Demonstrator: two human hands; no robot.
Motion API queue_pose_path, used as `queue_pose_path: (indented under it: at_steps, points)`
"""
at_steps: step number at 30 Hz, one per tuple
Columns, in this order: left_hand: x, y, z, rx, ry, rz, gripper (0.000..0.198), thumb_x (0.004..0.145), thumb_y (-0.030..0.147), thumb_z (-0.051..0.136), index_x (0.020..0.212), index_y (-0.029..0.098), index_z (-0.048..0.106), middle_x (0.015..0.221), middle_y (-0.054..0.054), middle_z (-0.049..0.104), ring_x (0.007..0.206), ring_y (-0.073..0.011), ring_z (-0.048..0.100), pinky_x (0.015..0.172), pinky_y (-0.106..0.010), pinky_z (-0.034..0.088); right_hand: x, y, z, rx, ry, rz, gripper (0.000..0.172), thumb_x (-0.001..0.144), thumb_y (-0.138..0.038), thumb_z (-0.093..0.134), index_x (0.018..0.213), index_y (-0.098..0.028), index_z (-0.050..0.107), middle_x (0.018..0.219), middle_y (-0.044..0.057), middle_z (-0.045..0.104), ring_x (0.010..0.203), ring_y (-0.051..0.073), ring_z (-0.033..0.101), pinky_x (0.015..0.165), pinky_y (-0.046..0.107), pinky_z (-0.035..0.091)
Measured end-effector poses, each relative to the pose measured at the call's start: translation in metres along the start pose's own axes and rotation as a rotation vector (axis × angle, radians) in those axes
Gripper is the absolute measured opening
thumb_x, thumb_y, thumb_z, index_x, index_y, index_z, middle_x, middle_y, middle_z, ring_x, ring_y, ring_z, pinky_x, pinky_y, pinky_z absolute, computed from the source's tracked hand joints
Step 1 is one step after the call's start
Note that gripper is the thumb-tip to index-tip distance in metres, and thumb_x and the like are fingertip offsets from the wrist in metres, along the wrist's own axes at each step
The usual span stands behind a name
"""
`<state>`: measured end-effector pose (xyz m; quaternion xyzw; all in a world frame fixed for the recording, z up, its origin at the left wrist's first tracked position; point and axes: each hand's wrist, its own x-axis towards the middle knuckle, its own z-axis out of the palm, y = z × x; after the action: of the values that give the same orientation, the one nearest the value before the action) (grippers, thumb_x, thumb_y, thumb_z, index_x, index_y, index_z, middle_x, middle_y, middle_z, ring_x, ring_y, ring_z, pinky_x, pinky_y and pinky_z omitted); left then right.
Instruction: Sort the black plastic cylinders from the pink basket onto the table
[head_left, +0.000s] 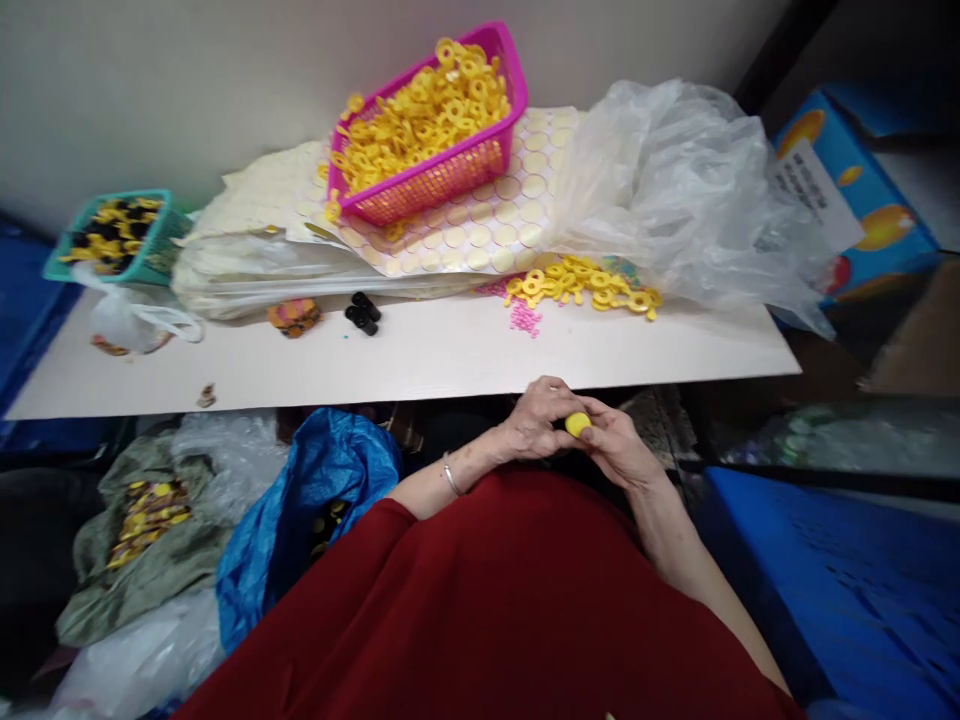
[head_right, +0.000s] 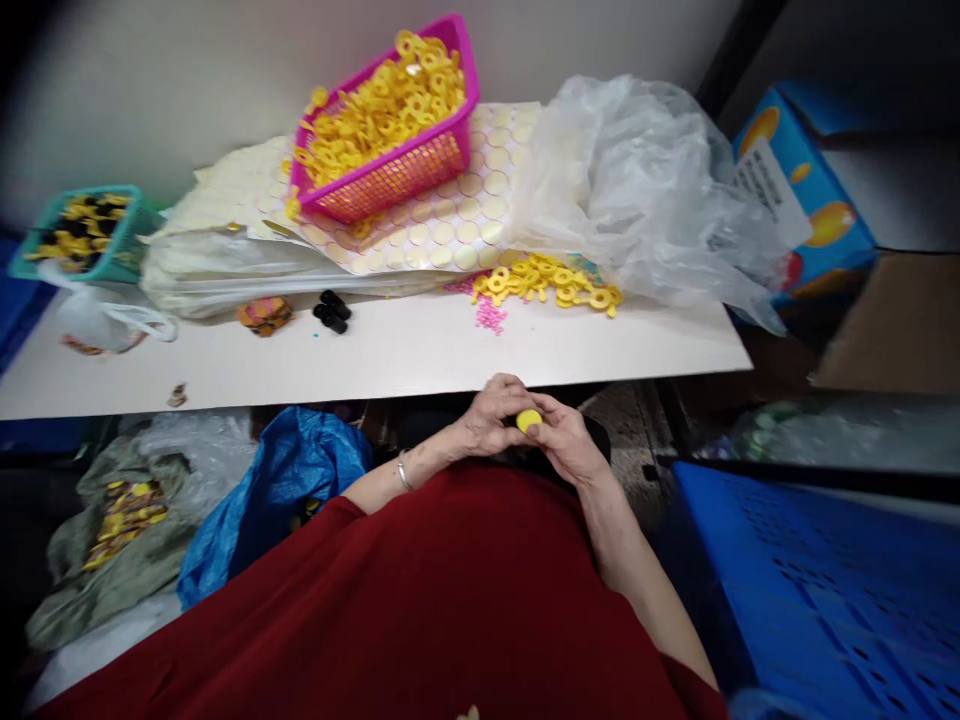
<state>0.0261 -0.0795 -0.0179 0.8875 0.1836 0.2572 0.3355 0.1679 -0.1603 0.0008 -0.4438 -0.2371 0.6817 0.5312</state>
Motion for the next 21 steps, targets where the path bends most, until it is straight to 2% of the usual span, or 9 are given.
queue_pose_path:
  at_steps: [2,5,6,8,11,12,13,16,21]
  points:
    - [-0.004,0.001,0.004,0.051,-0.064,0.034,0.042,0.085,0.057,0.061,0.083,0.016,0.071,0.075,-0.006,0.065,0.074,-0.0177,0.056,0.092,-0.040,0.045,0.003,0.004,-0.005,-0.127,-0.007,0.030,0.051,0.055,-0.040,0.089,0.098,-0.021,0.072,0.094,0.004,0.072,0.081,0.017,0.063,0.065,0.026,0.051]
    - [-0.017,-0.013,-0.004,0.097,-0.049,0.105,0.042,0.080,0.054,0.068,0.095,0.016,0.070,0.096,-0.011,0.068,0.091,-0.0208,0.060,0.095,-0.039,0.046,0.016,0.015,-0.017,-0.374,0.011,0.013,0.053,0.056,-0.039,0.085,0.103,-0.020,0.069,0.089,0.005,0.072,0.083,0.022,0.065,0.071,0.032,0.052]
    - [-0.023,-0.022,-0.013,0.118,0.041,0.074,0.046,0.078,0.056,0.071,0.101,0.016,0.069,0.104,-0.012,0.067,0.099,-0.0226,0.060,0.096,-0.039,0.047,0.023,0.019,-0.022,-0.546,0.035,-0.001,0.050,0.059,-0.041,0.081,0.102,-0.020,0.068,0.087,0.005,0.071,0.080,0.023,0.065,0.070,0.034,0.052]
    - [-0.039,-0.043,-0.043,0.194,0.366,-0.127,0.051,0.075,0.056,0.073,0.107,0.018,0.065,0.112,-0.013,0.065,0.107,-0.0248,0.059,0.094,-0.040,0.049,0.035,0.025,-0.027,-0.972,0.088,-0.083,0.041,0.065,-0.042,0.073,0.101,-0.022,0.068,0.092,0.006,0.072,0.084,0.026,0.066,0.073,0.038,0.052]
    - [-0.062,-0.076,-0.106,0.383,0.951,-0.742,0.033,0.080,0.041,0.071,0.102,0.019,0.062,0.105,-0.011,0.063,0.100,-0.0241,0.060,0.089,-0.041,0.050,0.047,0.027,-0.027,-1.512,0.016,-0.094,0.028,0.076,-0.037,0.062,0.098,-0.022,0.067,0.102,0.011,0.072,0.100,0.030,0.065,0.081,0.039,0.050]
    - [-0.068,-0.085,-0.127,0.448,1.063,-0.960,0.030,0.079,0.036,0.072,0.100,0.018,0.061,0.104,-0.010,0.062,0.099,-0.0240,0.060,0.090,-0.040,0.049,0.049,0.026,-0.024,-1.612,-0.045,-0.044,0.026,0.079,-0.034,0.060,0.099,-0.021,0.067,0.103,0.013,0.072,0.103,0.031,0.065,0.084,0.039,0.049]
    - [-0.073,-0.094,-0.146,0.502,1.107,-1.133,0.030,0.078,0.034,0.073,0.100,0.017,0.061,0.104,-0.010,0.062,0.101,-0.0240,0.060,0.092,-0.040,0.048,0.051,0.025,-0.020,-1.674,-0.104,0.020,0.025,0.081,-0.031,0.058,0.101,-0.019,0.068,0.103,0.015,0.073,0.104,0.030,0.065,0.086,0.039,0.049]
    - [-0.080,-0.111,-0.185,0.480,1.124,-1.250,0.036,0.077,0.032,0.076,0.101,0.011,0.060,0.104,-0.012,0.060,0.107,-0.0271,0.057,0.096,-0.043,0.045,0.055,0.024,-0.012,-1.718,-0.170,0.109,0.029,0.083,-0.022,0.056,0.109,-0.016,0.067,0.109,0.018,0.072,0.109,0.029,0.065,0.091,0.036,0.046]
    - [-0.082,-0.120,-0.204,0.412,1.063,-1.331,0.038,0.086,0.039,0.068,0.110,0.010,0.062,0.112,-0.012,0.062,0.105,-0.0244,0.060,0.093,-0.045,0.050,0.056,0.013,-0.016,-1.678,-0.173,0.147,0.031,0.080,-0.016,0.059,0.109,-0.013,0.069,0.110,0.018,0.072,0.110,0.028,0.065,0.091,0.034,0.046]
